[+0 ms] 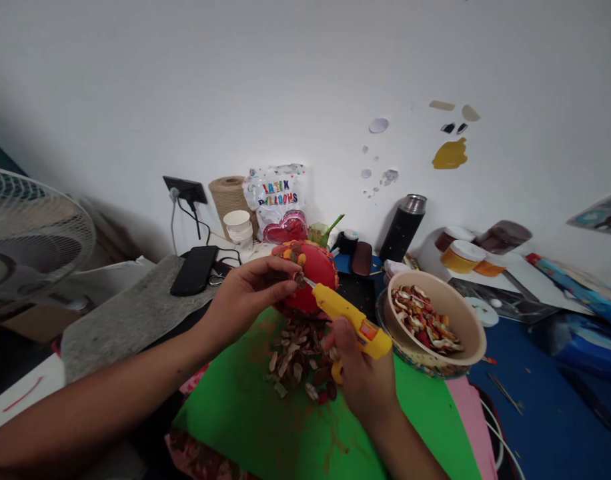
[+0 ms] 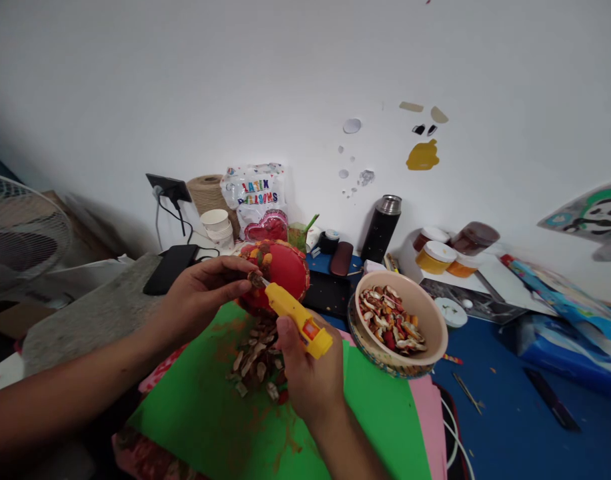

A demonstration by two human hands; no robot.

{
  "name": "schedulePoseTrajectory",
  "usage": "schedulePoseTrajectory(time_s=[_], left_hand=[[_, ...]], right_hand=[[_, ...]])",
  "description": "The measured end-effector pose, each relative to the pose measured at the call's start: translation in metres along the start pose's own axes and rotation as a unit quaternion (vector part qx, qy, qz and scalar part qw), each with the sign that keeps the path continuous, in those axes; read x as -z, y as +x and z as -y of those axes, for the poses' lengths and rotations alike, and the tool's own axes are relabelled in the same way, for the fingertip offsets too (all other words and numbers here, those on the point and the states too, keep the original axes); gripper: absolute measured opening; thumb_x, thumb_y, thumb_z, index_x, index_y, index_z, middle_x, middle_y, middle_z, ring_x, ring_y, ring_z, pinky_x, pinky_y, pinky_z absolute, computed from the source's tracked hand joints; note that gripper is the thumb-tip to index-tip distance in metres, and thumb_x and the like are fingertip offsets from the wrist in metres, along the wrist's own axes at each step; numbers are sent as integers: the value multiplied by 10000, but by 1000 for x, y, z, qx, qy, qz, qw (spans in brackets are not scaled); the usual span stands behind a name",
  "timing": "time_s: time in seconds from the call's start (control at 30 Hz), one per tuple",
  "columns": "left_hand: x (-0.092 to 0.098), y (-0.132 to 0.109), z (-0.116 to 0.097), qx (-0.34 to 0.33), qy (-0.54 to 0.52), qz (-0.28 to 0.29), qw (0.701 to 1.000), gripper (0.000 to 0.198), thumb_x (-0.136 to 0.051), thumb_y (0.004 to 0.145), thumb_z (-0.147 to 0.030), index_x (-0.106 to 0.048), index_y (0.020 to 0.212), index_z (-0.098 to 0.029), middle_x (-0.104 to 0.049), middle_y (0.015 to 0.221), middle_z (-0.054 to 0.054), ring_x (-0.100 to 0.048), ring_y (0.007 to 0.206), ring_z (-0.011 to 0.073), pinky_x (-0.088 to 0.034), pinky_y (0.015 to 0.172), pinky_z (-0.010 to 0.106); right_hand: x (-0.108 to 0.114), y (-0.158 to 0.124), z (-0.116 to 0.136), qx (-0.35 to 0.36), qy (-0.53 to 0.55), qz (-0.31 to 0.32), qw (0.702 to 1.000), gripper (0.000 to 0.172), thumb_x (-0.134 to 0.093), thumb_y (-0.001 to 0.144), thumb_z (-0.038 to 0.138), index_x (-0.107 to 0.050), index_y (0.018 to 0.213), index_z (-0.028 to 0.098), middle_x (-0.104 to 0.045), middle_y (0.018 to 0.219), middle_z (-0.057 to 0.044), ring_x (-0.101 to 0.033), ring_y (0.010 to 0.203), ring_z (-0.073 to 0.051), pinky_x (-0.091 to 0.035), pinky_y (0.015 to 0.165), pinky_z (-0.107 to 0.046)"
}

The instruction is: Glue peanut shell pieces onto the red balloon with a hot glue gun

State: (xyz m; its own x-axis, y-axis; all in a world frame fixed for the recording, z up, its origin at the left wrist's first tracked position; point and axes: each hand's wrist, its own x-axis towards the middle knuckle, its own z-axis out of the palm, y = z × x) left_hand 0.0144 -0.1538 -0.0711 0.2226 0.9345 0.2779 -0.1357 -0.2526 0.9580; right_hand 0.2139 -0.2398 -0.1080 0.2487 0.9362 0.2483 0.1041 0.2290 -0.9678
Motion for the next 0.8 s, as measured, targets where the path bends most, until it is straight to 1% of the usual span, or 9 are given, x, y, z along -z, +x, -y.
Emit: schedulePoseTrajectory(time_s=[0.03,0.2,0.37,0.47,0.57,0.67,0.73,0.8], left_hand=[[0,0,0,2,-3,1,1000,262,-1049,838,-407,-929,1025,-268,-896,1044,44,-810,916,166,-673,838,241],[0,0,-1,2,-11,-4,1000,306,-1062,820,-427,-916,1020,-247,-899,1045,59,-834,928,199,-697,834,278],[1,1,0,3,-18,-11,1000,292,-1067,813,-396,-921,1021,-254,-900,1059,54,-827,950,188,-687,853,254],[2,0,1,5,-14,-14,1000,276,-1062,817,-379,-924,1024,-261,-896,1063,50,-813,944,171,-673,828,224],[2,0,0,9,-17,-19,1000,284,-1067,806,-367,-924,1025,-255,-891,1065,52,-808,947,174,-673,823,224],[2,0,0,10,-17,-22,1000,295,-1069,796,-360,-919,1022,-244,-886,1062,60,-810,954,189,-678,828,243],[3,0,0,12,-12,-23,1000,293,-1061,803,-355,-915,1029,-239,-883,1054,66,-813,956,201,-679,815,254],[3,0,0,13,-10,-23,1000,295,-1051,813,-357,-908,1041,-236,-879,1044,70,-814,953,208,-681,805,266]], right_hand=[[0,1,-2,8,6,2,1000,701,-699,988,851,-636,658,235,-428,519,61,-373,432,-109,-292,403,-257],[0,1,-9,12,-6,2,1000,687,-696,1006,828,-629,657,239,-413,508,68,-371,419,-108,-287,393,-253],[0,1,-7,13,-5,7,1000,691,-687,1015,825,-622,655,239,-429,520,62,-380,433,-109,-281,398,-251],[1,2,-4,23,3,13,1000,694,-684,1020,819,-611,647,237,-451,533,53,-391,444,-110,-289,403,-250],[0,1,2,0,-5,15,1000,704,-674,1010,842,-607,656,237,-488,555,43,-416,476,-118,-321,429,-252],[-1,-2,8,-28,-17,0,999,725,-662,992,880,-610,665,235,-514,574,35,-441,510,-126,-344,464,-256],[-1,-2,10,-28,-21,-5,999,731,-661,987,888,-606,663,235,-520,577,32,-437,511,-126,-342,469,-259],[-1,0,7,-14,-27,-2,1000,729,-654,999,877,-605,653,237,-501,562,34,-426,502,-127,-338,465,-265]])
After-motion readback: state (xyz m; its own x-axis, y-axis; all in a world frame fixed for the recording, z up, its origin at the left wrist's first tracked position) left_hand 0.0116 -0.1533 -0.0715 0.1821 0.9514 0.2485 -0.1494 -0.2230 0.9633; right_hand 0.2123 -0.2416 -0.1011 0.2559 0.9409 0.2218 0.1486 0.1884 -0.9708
